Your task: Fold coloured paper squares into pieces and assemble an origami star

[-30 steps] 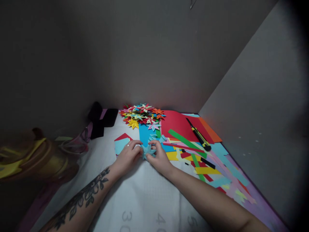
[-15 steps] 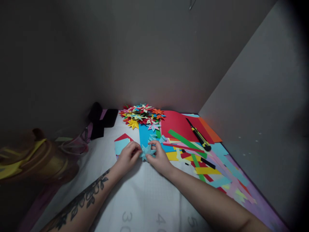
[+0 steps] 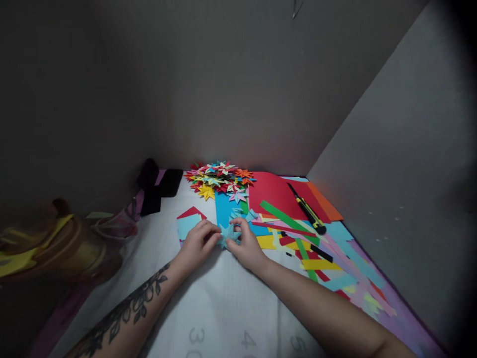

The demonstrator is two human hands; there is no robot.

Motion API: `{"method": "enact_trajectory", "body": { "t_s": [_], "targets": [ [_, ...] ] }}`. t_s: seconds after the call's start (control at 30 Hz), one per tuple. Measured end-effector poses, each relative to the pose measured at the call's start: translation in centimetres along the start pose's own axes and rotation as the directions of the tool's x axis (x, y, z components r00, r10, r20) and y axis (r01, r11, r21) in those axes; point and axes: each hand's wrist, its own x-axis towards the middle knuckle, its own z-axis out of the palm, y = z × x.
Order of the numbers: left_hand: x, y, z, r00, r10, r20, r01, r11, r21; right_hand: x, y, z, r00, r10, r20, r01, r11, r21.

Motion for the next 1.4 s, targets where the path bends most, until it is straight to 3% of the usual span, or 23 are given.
{"method": "enact_trajectory", "body": {
  "t_s": [0.27,0.6,0.7,0.8,0.9,1.07,1.23,1.4],
  "targets": [
    [-0.1,0.4,0.1,0.997,-0.017,0.072,0.010,0.995,0.098,-0.1,0.3,0.0,0.999,-0.044,-0.024,0.041,0.993,-0.108],
    [-0.4,0.3,0.7,0.999,-0.026,0.026,0.011,0.884,0.468,-0.2,0.2,0.2,0.999,-0.035,-0.017,0.033,0.991,-0.129],
    [-0.4,0.0,0.4,0.999,-0.036,-0.002,0.034,0.920,0.391,0.0,0.1,0.1,1.000,0.019,-0.007,-0.020,0.999,-0.034],
    [-0.5,-0.1,0.1,1.000,0.024,0.015,-0.027,0.976,0.217,0.2,0.1,0.1,0.999,0.039,-0.012,-0.038,0.999,0.036],
    [-0.6,-0.2,0.1,0.997,0.069,0.033,-0.072,0.993,0.096,0.2,0.3,0.0,0.999,0.012,-0.037,-0.012,1.000,0.014],
    [-0.5,-0.4,0.4,0.999,0.016,-0.027,-0.016,1.000,0.004,0.2,0.6,0.0,0.998,-0.019,-0.061,0.016,0.999,-0.042],
    [-0.4,-0.2,0.6,0.991,-0.121,-0.049,0.121,0.993,-0.007,0.2,0.6,0.1,0.998,-0.028,-0.056,0.023,0.996,-0.090],
    [-0.2,0.4,1.3,0.987,-0.162,-0.021,0.163,0.982,0.091,0.1,0.6,0.2,0.999,0.007,-0.051,-0.013,0.994,-0.110]
  ]
}}
